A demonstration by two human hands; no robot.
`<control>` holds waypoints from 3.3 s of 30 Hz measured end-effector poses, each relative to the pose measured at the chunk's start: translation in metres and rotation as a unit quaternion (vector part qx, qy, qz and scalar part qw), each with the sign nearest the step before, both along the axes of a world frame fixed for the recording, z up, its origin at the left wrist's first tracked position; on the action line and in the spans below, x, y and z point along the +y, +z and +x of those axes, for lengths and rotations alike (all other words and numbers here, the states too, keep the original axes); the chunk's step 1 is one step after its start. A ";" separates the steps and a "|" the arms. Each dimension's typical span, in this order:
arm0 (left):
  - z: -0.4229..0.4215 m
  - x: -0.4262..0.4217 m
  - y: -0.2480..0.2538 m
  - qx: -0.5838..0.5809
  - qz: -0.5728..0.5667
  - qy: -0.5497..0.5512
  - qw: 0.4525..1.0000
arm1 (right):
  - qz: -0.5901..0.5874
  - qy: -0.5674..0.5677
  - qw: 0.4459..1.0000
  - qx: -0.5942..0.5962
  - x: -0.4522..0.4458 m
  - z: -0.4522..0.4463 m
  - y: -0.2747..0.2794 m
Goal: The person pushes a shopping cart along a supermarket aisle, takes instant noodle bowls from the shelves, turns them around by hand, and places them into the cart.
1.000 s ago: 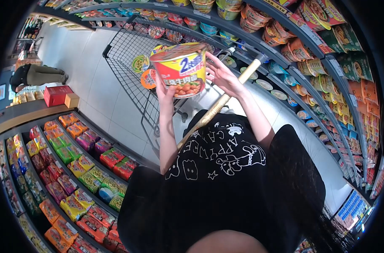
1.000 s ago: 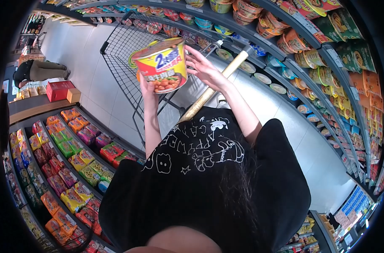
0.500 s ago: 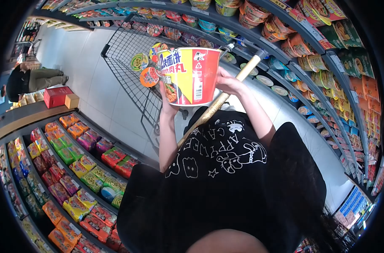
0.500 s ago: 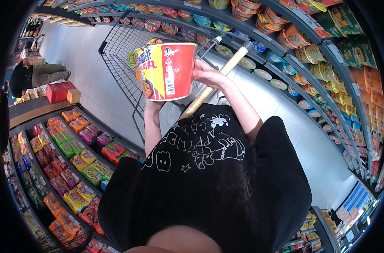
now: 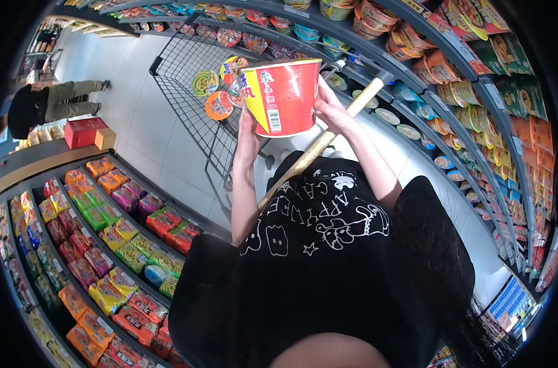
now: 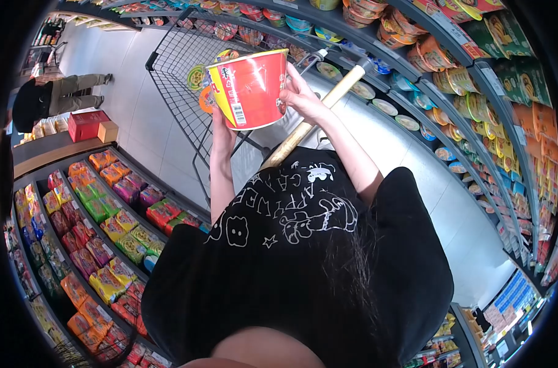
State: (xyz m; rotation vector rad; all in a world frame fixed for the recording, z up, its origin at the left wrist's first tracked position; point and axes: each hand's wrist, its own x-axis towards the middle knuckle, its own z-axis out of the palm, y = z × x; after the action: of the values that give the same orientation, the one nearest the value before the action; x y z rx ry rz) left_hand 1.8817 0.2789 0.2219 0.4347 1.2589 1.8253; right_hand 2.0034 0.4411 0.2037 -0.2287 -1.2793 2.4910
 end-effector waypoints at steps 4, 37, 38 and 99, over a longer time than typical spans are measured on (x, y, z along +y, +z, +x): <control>0.004 0.000 0.010 0.010 -0.015 -0.009 1.000 | 0.045 -0.042 0.998 0.030 -0.004 -0.003 0.004; -0.001 0.000 0.001 -0.010 -0.007 -0.015 1.000 | 0.070 -0.064 0.995 0.000 -0.005 -0.005 0.012; -0.002 0.001 -0.001 -0.010 -0.006 -0.015 1.000 | 0.041 -0.066 0.997 0.004 -0.006 -0.005 0.013; -0.257 0.107 -0.261 0.168 -0.283 0.281 0.902 | 0.619 -0.239 0.702 -0.259 -0.022 -0.011 0.026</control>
State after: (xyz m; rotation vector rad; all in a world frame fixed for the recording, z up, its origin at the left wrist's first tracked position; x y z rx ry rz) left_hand 1.6249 0.3861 -0.0392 0.0490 2.2522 1.7478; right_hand 1.9924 0.4193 0.2301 -0.7808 -2.3856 0.7476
